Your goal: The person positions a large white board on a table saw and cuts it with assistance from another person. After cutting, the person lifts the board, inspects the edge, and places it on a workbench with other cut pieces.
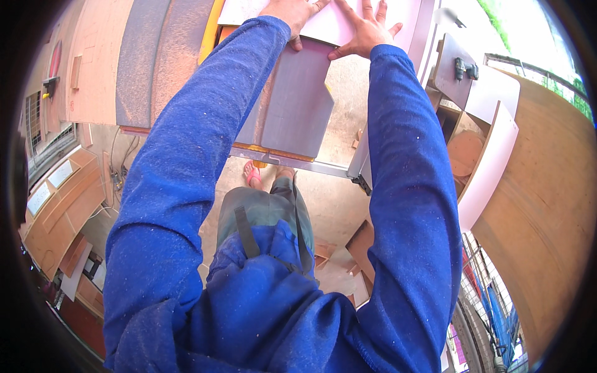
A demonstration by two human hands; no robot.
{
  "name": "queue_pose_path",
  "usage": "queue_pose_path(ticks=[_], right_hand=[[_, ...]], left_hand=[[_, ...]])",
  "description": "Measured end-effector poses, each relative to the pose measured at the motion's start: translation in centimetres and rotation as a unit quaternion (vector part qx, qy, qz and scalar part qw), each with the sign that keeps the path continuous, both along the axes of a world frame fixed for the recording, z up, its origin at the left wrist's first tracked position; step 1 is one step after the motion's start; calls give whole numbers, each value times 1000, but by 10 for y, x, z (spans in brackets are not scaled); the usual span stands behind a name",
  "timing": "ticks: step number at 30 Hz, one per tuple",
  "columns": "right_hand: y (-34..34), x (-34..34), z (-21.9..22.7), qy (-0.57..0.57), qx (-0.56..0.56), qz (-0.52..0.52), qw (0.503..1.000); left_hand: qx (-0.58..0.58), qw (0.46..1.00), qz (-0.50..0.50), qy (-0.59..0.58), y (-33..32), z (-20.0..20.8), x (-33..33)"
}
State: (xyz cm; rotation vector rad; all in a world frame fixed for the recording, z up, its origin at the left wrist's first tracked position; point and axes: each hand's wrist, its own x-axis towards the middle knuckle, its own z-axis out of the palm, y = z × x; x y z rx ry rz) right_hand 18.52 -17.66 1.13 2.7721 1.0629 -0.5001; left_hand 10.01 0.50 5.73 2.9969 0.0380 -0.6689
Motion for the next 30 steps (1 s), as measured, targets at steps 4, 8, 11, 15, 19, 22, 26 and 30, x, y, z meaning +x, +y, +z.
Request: queue_pose_path(ticks=[4,8,11,15,19,22,26,30], right_hand=[[8,3,22,69,-30,-19,997],[10,4,23,67,-19,-20,997],[8,7,19,71,-16,-19,997],[7,13,16,70,-11,-12,997],[8,14,16,68,7,0,998],[10,16,18,76,-10,-10,997],[12,18,22,88,-25,-25,996],[13,23,20,80,-14,-19,997]], left_hand=[[-1,1000,1,-2,0,-1,3],[10,1000,-3,-3,0,-1,5],[6,1000,-2,7,1,1,8],[5,1000,3,16,1,4,11],[3,1000,8,21,1,7,13],[-2,999,10,34,1,9,15],[7,999,8,38,1,10,18],[17,999,1,33,2,9,23]])
